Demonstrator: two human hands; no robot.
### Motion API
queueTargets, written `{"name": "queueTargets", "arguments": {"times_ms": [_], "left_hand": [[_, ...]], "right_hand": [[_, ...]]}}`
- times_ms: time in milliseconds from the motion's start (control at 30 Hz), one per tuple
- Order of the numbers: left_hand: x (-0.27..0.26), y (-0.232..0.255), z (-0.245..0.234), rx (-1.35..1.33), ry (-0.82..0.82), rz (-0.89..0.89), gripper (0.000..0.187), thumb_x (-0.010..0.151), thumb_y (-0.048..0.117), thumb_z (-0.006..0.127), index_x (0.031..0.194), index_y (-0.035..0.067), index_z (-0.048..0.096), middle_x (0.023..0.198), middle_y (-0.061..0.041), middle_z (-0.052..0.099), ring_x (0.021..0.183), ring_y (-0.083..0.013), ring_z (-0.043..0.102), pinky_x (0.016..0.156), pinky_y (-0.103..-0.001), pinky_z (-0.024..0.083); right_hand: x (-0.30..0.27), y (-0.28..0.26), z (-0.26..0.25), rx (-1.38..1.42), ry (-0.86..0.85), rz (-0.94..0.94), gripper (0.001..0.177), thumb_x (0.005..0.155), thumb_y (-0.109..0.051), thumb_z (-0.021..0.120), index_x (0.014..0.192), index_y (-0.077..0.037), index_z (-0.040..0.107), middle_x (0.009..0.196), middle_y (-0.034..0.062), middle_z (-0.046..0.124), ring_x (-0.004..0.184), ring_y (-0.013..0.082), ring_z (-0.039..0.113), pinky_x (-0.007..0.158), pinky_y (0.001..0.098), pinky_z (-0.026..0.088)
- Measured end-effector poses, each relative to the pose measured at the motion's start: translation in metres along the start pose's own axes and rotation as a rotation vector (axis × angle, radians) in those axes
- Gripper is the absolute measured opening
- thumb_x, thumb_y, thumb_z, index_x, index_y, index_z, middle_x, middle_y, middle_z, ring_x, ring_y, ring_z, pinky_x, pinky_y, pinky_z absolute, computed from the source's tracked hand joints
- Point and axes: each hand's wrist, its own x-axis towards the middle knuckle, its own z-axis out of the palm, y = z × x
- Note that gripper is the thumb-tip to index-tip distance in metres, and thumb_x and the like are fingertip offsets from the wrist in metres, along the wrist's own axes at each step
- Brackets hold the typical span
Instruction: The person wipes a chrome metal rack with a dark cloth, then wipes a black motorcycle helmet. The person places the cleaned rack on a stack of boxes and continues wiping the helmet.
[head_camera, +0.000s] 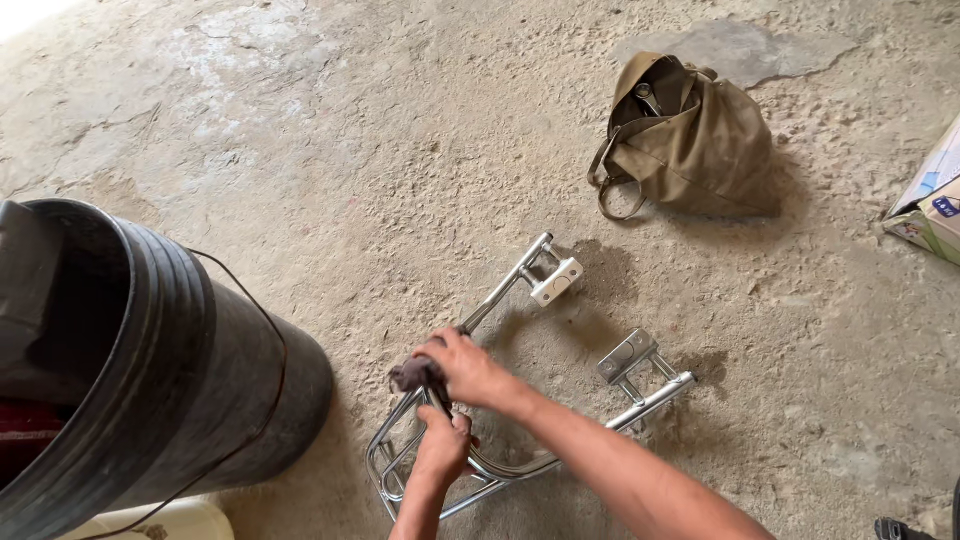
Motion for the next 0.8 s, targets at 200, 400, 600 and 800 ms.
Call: {"name": "queueTargets", "arguments": {"times_ms": [200, 400, 600, 800], "left_hand": [[0.002, 0.001, -0.001, -0.033, -0.006, -0.089, 0.047, 0.1, 0.024, 0.047, 0.125, 0.002, 0.014, 0.096, -0.023, 0.072, 0.075, -0.0324, 0.075, 0.056, -0.043, 0.065], [0.01, -0.009, 0.002, 0.006, 0.024, -0.024, 0.055, 0.101, 0.024, 0.047, 0.131, -0.005, 0.011, 0.089, -0.024, 0.073, 0.073, -0.0335, 0.074, 0.053, -0.042, 0.06], [0.014, -0.005, 0.014, 0.008, 0.025, 0.052, 0.05, 0.103, 0.027, 0.046, 0.128, -0.006, 0.018, 0.087, -0.024, 0.073, 0.069, -0.0342, 0.074, 0.051, -0.041, 0.059], [0.002, -0.003, 0.002, -0.044, 0.004, -0.012, 0.043, 0.101, 0.027, 0.046, 0.129, 0.002, 0.025, 0.092, -0.02, 0.07, 0.076, -0.0313, 0.075, 0.051, -0.042, 0.062]], "right_hand": [[0.038, 0.073, 0.004, -0.143, 0.177, 0.311, 0.061, 0.081, 0.008, 0.066, 0.137, -0.015, 0.054, 0.147, 0.019, 0.04, 0.12, 0.0383, 0.054, 0.103, 0.0462, 0.051], [0.048, 0.07, 0.01, -0.193, 0.226, 0.273, 0.059, 0.08, -0.001, 0.073, 0.135, -0.012, 0.054, 0.144, 0.0231, 0.041, 0.12, 0.0498, 0.048, 0.103, 0.0567, 0.045], [0.01, -0.021, 0.007, -0.165, -0.129, 0.125, 0.068, 0.077, -0.013, 0.085, 0.137, -0.01, 0.053, 0.149, 0.0256, 0.038, 0.127, 0.0509, 0.047, 0.107, 0.0551, 0.046], [0.023, 0.039, 0.008, -0.132, 0.131, 0.186, 0.057, 0.076, -0.007, 0.078, 0.128, -0.029, 0.067, 0.148, 0.0037, 0.05, 0.126, 0.0322, 0.053, 0.111, 0.0437, 0.043]]}}
